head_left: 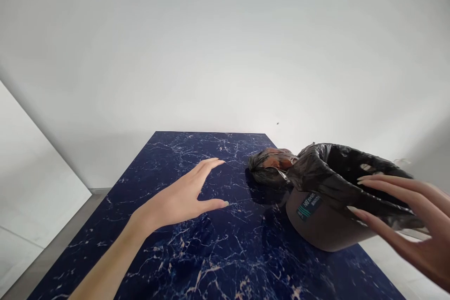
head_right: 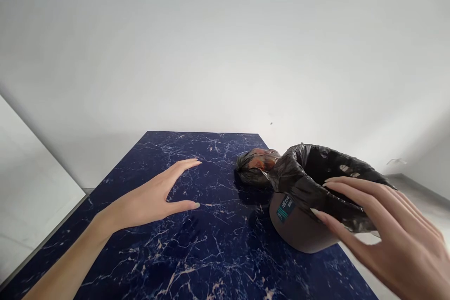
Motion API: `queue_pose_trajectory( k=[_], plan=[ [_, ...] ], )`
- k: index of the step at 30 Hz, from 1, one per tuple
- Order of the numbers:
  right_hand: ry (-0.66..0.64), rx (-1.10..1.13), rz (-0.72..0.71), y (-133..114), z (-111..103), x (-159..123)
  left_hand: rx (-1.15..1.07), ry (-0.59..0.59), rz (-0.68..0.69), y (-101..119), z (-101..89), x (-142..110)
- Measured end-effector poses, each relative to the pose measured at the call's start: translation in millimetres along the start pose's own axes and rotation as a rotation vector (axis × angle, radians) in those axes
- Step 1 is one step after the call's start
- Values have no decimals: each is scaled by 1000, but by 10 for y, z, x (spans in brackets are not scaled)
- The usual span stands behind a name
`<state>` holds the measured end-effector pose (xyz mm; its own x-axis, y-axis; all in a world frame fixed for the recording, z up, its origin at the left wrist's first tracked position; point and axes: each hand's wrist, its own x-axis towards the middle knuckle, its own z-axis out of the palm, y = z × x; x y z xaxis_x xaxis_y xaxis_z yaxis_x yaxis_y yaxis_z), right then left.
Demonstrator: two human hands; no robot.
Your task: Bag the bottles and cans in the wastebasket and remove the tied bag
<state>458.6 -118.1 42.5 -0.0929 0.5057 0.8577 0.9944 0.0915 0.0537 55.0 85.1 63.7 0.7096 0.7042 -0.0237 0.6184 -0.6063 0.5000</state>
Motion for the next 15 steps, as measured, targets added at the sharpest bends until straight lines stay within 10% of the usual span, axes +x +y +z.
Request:
queue_pose_trajectory(
  k=[7,11,15],
  plan=[
    [-227,374,-64,-1121,657,13,61,71,40,-24,-5,-14],
    [-383,351,57,-1251,1482,-331,92,88,75,32,-52,-82],
    [-219,235,197,-1135,2046,-496,85,53,109,63,-114,-143]
  ],
)
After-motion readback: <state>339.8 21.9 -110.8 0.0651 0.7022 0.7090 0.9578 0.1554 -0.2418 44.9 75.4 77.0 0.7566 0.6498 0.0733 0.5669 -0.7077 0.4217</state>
